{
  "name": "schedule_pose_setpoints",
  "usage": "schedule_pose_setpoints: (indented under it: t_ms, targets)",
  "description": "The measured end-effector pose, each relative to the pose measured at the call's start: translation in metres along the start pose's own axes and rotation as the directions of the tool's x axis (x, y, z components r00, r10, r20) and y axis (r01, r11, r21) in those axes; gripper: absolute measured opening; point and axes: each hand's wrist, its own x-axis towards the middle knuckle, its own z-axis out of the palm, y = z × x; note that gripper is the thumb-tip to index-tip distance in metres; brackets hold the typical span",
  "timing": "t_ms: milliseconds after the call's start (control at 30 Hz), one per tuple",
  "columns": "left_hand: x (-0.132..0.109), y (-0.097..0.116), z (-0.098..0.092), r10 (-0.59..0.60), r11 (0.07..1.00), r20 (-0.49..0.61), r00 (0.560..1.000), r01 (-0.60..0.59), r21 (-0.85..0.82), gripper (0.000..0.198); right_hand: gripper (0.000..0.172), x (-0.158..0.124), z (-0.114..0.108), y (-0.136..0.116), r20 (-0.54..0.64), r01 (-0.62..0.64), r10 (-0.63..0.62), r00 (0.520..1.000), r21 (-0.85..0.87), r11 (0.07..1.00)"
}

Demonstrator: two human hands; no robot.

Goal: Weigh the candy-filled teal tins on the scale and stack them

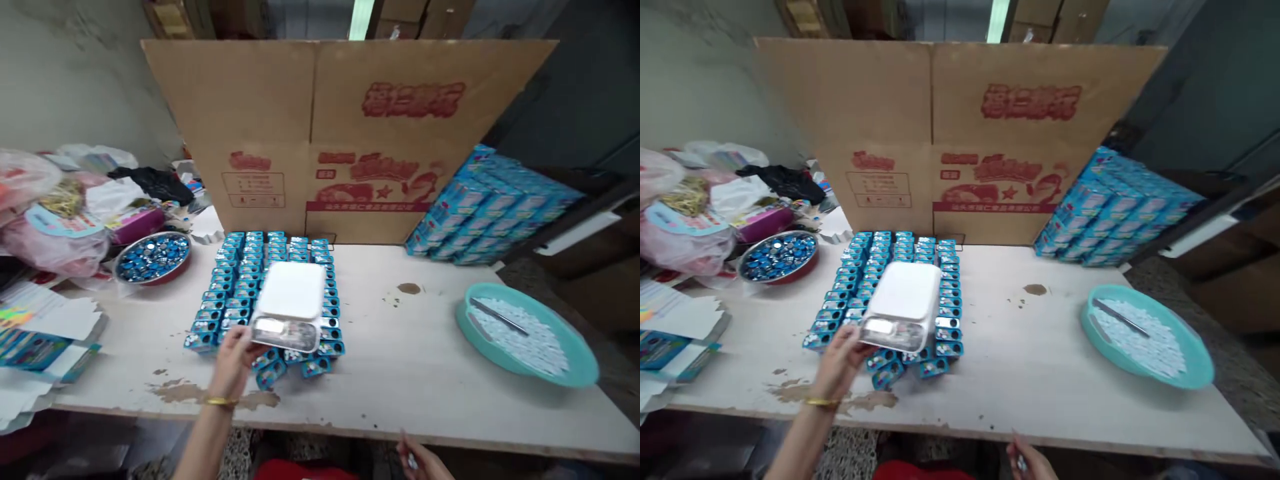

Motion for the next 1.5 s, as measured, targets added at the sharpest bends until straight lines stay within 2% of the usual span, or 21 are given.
schedule_pose_setpoints:
  t_ms: [67, 100, 167, 200, 233, 300, 400, 500, 600, 667, 733, 767, 833, 900, 1067, 1200, 1300, 1433, 1500]
  targets:
    - [-0.023, -0.06, 0.077, -0.164, 0.985, 0.088, 0.983, 0.168, -0.037, 0.046, 0.043, 0.004, -0.042, -0.013, 0.027, -0.066, 0.064, 0.998, 0.099, 0.993]
    - [-0.032, -0.092, 0.111, -0.2, 0.979, 0.097, 0.975, 0.202, -0.017, 0.048, 0.042, 0.002, -0.064, -0.018, 0.018, -0.054, 0.052, 0.998, 0.142, 0.988]
    - [-0.046, -0.152, 0.168, -0.248, 0.969, 0.088, 0.965, 0.246, 0.036, 0.049, 0.041, -0.003, -0.111, -0.023, -0.025, -0.008, 0.014, 1.0, 0.212, 0.977]
    - [-0.051, -0.18, 0.19, -0.265, 0.963, 0.076, 0.961, 0.26, 0.069, 0.048, 0.041, -0.006, -0.135, -0.023, -0.051, -0.002, 0.014, 0.999, 0.24, 0.971]
    - [-0.055, -0.206, 0.206, -0.282, 0.956, 0.06, 0.958, 0.274, 0.105, 0.048, 0.041, -0.009, -0.156, -0.022, -0.075, -0.008, 0.028, 0.997, 0.261, 0.965]
    - [-0.059, -0.246, 0.227, -0.296, 0.939, 0.019, 0.955, 0.288, 0.186, 0.045, 0.043, -0.013, -0.193, -0.017, -0.112, -0.04, 0.075, 0.991, 0.289, 0.957]
    - [-0.059, -0.282, 0.234, -0.296, 0.897, -0.038, 0.954, 0.292, 0.333, 0.031, 0.046, -0.018, -0.223, -0.013, -0.126, -0.077, 0.122, 0.984, 0.316, 0.945]
    - [-0.056, -0.294, 0.228, -0.278, 0.818, -0.064, 0.958, 0.271, 0.507, 0.028, 0.048, -0.02, -0.23, -0.018, -0.122, -0.078, 0.122, 0.985, 0.317, 0.945]
    - [-0.059, -0.29, 0.22, -0.21, 0.713, -0.035, 0.977, 0.178, 0.678, 0.023, 0.048, -0.016, -0.229, -0.026, -0.107, -0.101, 0.141, 0.984, 0.317, 0.943]
    - [-0.067, -0.285, 0.218, -0.169, 0.636, 0.038, 0.985, 0.08, 0.768, 0.015, 0.046, -0.009, -0.227, -0.029, -0.09, -0.117, 0.154, 0.984, 0.325, 0.939]
    - [-0.078, -0.282, 0.22, -0.18, 0.56, 0.152, 0.972, -0.026, 0.828, 0.006, 0.046, -0.002, -0.226, -0.03, -0.065, -0.12, 0.149, 0.987, 0.329, 0.937]
    - [-0.084, -0.281, 0.224, -0.205, 0.525, 0.212, 0.955, -0.076, 0.848, 0.003, 0.047, 0.002, -0.226, -0.03, -0.051, -0.117, 0.142, 0.989, 0.332, 0.936]
    - [-0.093, -0.284, 0.234, -0.266, 0.46, 0.308, 0.914, -0.161, 0.873, 0.011, 0.049, 0.007, -0.226, -0.031, -0.025, -0.112, 0.127, 0.992, 0.337, 0.935]
    - [-0.097, -0.291, 0.246, -0.313, 0.393, 0.359, 0.879, -0.224, 0.892, 0.018, 0.051, 0.011, -0.227, -0.033, -0.007, -0.109, 0.118, 0.993, 0.342, 0.933]
    - [-0.09, -0.306, 0.266, -0.382, 0.234, 0.387, 0.839, -0.317, 0.919, 0.024, 0.048, 0.013, -0.241, -0.031, -0.02, -0.104, 0.12, 0.993, 0.375, 0.921]
    - [-0.078, -0.306, 0.275, -0.444, 0.15, 0.417, 0.793, -0.393, 0.907, 0.024, 0.04, 0.011, -0.249, -0.023, -0.073, -0.085, 0.127, 0.989, 0.415, 0.906]
    - [-0.066, -0.302, 0.282, -0.495, 0.111, 0.469, 0.731, -0.483, 0.869, 0.025, 0.03, 0.012, -0.245, -0.02, -0.091, -0.084, 0.137, 0.986, 0.437, 0.895]
    - [-0.053, -0.301, 0.286, -0.528, -0.06, 0.558, 0.64, -0.683, 0.728, 0.016, 0.027, 0.017, -0.225, -0.02, -0.103, -0.04, 0.103, 0.989, 0.488, 0.872]
    - [-0.051, -0.3, 0.283, -0.498, -0.025, 0.652, 0.572, -0.761, 0.648, 0.02, 0.028, 0.016, -0.21, -0.018, -0.105, -0.007, 0.071, 0.992, 0.517, 0.856]
